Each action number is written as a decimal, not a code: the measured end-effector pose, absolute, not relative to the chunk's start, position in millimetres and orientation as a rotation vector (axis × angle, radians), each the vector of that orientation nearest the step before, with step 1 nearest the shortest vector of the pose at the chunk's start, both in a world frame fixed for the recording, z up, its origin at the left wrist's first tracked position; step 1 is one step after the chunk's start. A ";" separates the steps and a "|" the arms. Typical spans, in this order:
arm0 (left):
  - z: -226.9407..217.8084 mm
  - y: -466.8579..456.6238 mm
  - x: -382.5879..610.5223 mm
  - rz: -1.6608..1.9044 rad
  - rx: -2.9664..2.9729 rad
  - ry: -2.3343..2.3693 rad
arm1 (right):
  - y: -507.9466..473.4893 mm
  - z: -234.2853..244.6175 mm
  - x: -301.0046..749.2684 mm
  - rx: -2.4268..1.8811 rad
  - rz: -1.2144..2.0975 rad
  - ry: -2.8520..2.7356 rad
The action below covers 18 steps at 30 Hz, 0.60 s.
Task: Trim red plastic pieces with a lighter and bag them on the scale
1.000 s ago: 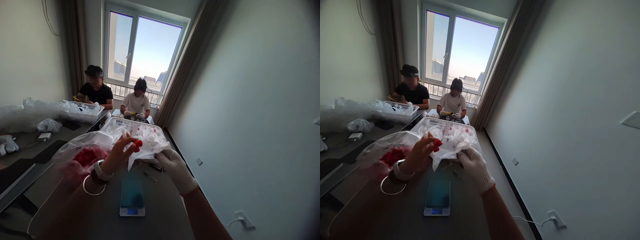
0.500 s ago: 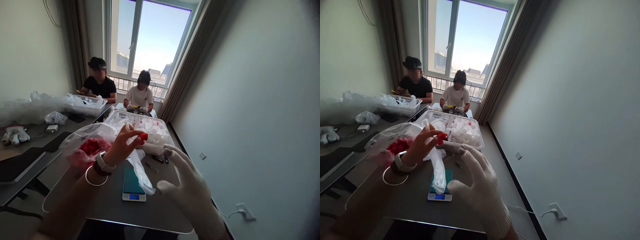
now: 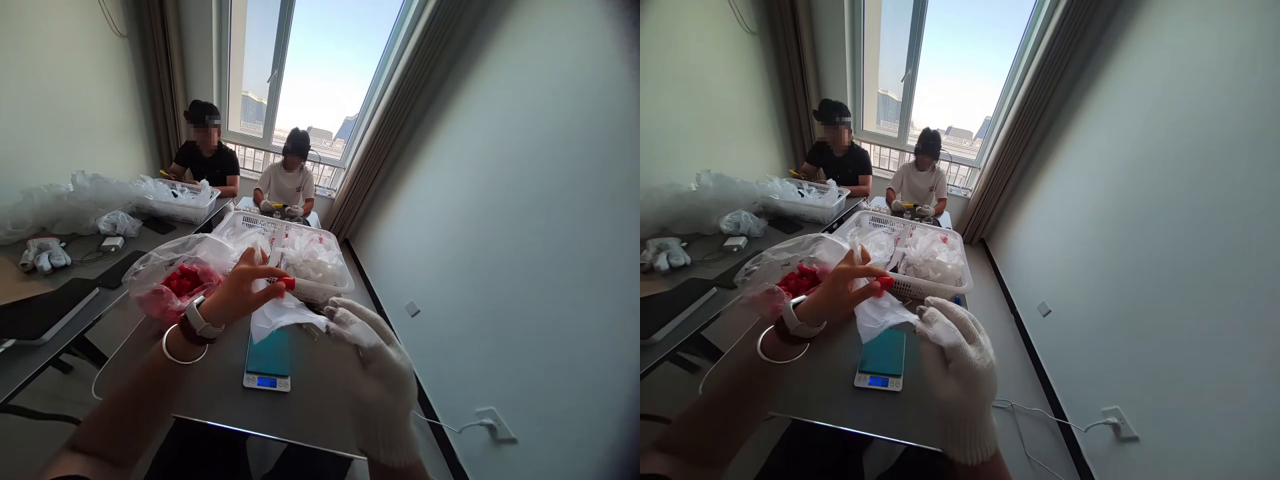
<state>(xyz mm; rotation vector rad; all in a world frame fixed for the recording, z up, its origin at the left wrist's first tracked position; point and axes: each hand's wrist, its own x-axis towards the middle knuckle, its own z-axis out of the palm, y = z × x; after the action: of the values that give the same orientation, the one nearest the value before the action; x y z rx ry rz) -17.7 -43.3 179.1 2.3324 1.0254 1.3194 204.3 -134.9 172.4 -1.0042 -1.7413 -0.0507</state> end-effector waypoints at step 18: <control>187.3 -45.0 6.3 1.141 2.172 0.499 | -92.4 229.9 189.5 -1.295 0.443 -1.748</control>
<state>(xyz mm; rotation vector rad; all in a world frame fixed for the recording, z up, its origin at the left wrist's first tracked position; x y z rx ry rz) 6.3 -45.0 187.3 2.1717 0.4986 1.1408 189.5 -92.4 229.9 -1.2946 -1.7480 0.4429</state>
